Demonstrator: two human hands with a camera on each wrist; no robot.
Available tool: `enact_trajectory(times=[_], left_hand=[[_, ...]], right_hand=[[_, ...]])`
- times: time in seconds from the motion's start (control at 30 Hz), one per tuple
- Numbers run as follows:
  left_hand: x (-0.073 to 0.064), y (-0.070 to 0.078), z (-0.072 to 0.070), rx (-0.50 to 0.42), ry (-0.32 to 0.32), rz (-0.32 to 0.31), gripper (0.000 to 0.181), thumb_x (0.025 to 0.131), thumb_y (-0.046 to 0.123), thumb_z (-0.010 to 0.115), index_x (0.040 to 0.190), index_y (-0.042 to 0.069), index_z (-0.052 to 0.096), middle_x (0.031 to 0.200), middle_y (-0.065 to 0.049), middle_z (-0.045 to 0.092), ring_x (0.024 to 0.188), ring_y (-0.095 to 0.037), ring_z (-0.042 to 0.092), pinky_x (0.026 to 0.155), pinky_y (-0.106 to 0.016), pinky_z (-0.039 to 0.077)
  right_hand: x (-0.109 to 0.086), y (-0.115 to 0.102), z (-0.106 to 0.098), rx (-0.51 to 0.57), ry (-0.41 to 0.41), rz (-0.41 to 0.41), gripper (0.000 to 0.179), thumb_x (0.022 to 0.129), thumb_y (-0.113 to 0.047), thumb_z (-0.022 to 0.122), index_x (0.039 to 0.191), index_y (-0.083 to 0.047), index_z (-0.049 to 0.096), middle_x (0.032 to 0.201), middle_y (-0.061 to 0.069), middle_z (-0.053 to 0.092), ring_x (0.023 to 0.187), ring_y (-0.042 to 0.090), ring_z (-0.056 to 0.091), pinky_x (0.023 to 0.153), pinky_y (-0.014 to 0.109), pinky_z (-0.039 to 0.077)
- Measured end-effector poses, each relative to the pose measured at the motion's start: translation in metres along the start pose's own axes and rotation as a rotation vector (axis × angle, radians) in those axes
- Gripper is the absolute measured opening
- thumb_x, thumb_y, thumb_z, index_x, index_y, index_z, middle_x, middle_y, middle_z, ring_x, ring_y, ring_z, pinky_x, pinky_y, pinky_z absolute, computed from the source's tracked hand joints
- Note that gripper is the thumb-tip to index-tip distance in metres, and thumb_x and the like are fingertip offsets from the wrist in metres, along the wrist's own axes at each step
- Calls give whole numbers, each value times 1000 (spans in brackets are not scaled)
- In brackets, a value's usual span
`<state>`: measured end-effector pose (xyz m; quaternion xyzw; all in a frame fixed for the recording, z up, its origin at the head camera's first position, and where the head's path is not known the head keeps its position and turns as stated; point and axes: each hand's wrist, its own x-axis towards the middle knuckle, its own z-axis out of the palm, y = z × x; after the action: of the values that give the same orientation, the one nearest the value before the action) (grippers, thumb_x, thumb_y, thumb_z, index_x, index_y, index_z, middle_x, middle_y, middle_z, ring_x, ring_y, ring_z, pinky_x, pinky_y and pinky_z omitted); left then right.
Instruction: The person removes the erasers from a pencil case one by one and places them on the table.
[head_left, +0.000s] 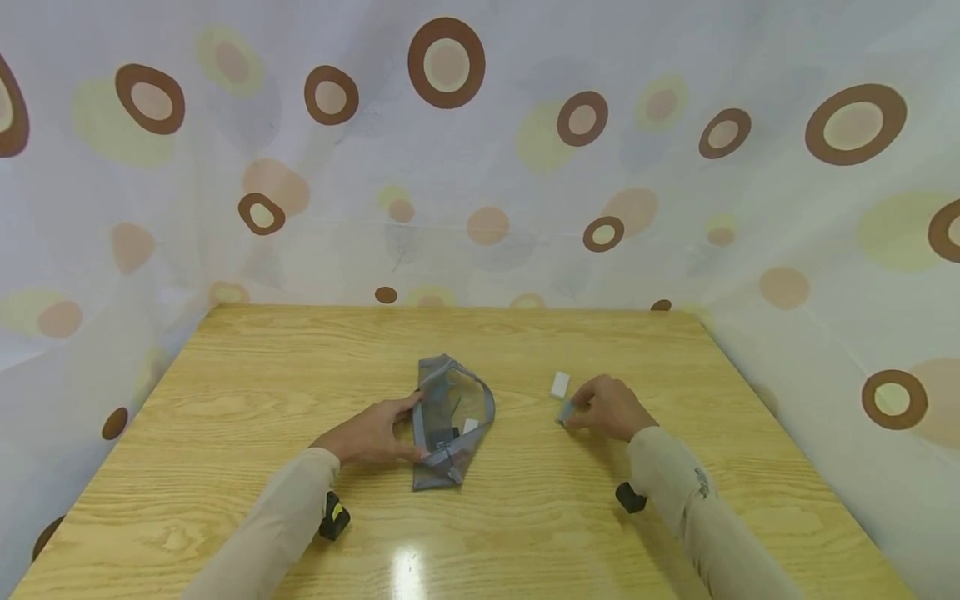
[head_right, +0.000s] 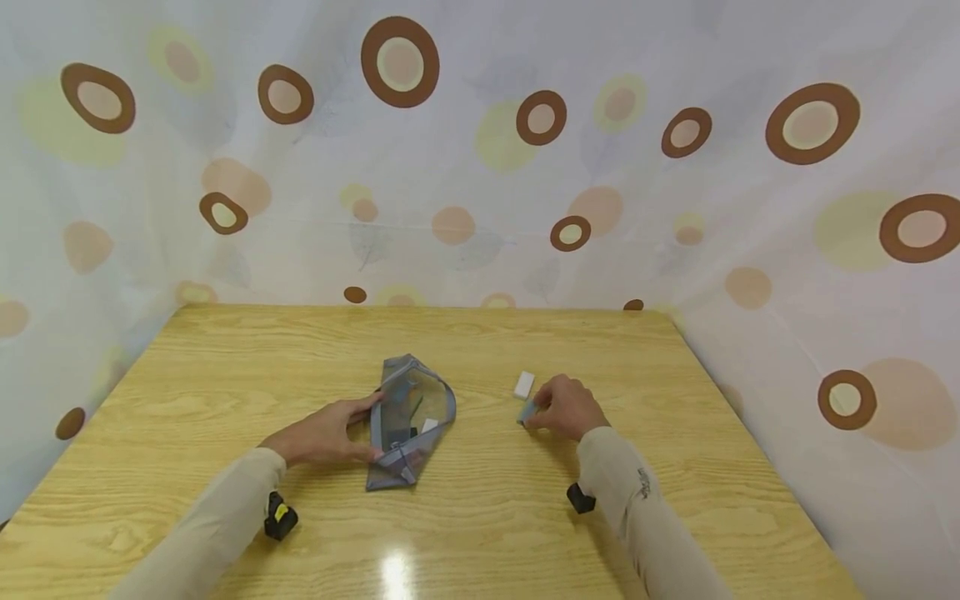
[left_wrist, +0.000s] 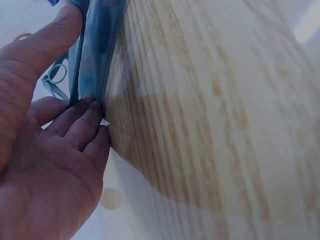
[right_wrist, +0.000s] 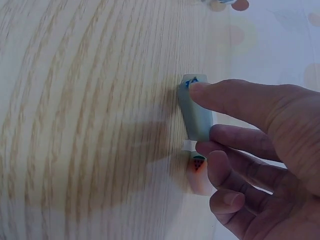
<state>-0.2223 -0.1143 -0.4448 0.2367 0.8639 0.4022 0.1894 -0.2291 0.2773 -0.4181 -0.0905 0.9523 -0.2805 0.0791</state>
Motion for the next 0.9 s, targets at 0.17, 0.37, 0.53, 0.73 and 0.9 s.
enact_trajectory(times=[0.17, 0.37, 0.53, 0.73, 0.9], left_hand=[[1, -1, -2, 28, -1, 7, 103, 85, 32, 85, 159, -1, 22, 161, -23, 29, 150, -38, 25, 122, -51, 23], [2, -1, -1, 26, -5, 5, 103, 84, 34, 85, 159, -1, 23, 161, -23, 29, 150, -38, 26, 121, -52, 23], [0, -1, -2, 32, -4, 7, 104, 84, 33, 85, 159, -2, 22, 161, -24, 29, 149, -39, 27, 121, -53, 24], [0, -2, -2, 29, 1, 16, 103, 85, 33, 85, 159, -3, 22, 161, -25, 29, 149, -40, 26, 121, -53, 23], [0, -3, 0, 24, -1, 25, 103, 85, 33, 84, 159, -2, 22, 161, -24, 29, 149, -40, 25, 121, -54, 23]], right_hand=[[1, -3, 0, -40, -14, -9, 38, 84, -16, 82, 111, 10, 72, 115, 22, 70, 103, 35, 66, 90, 51, 56], [2, -7, -6, -86, -21, -52, 45, 84, -18, 84, 114, 11, 70, 118, 24, 68, 103, 38, 67, 89, 51, 57], [9, -24, -12, -70, -25, -87, 39, 90, -18, 79, 119, 6, 69, 124, 23, 66, 116, 44, 61, 96, 57, 52], [21, -56, -10, -84, -29, -182, 34, 90, -13, 78, 119, 4, 71, 122, 20, 68, 104, 37, 67, 89, 50, 56], [31, -80, 0, -109, -59, -224, 31, 90, -11, 78, 117, 3, 73, 120, 16, 70, 117, 40, 62, 96, 50, 54]])
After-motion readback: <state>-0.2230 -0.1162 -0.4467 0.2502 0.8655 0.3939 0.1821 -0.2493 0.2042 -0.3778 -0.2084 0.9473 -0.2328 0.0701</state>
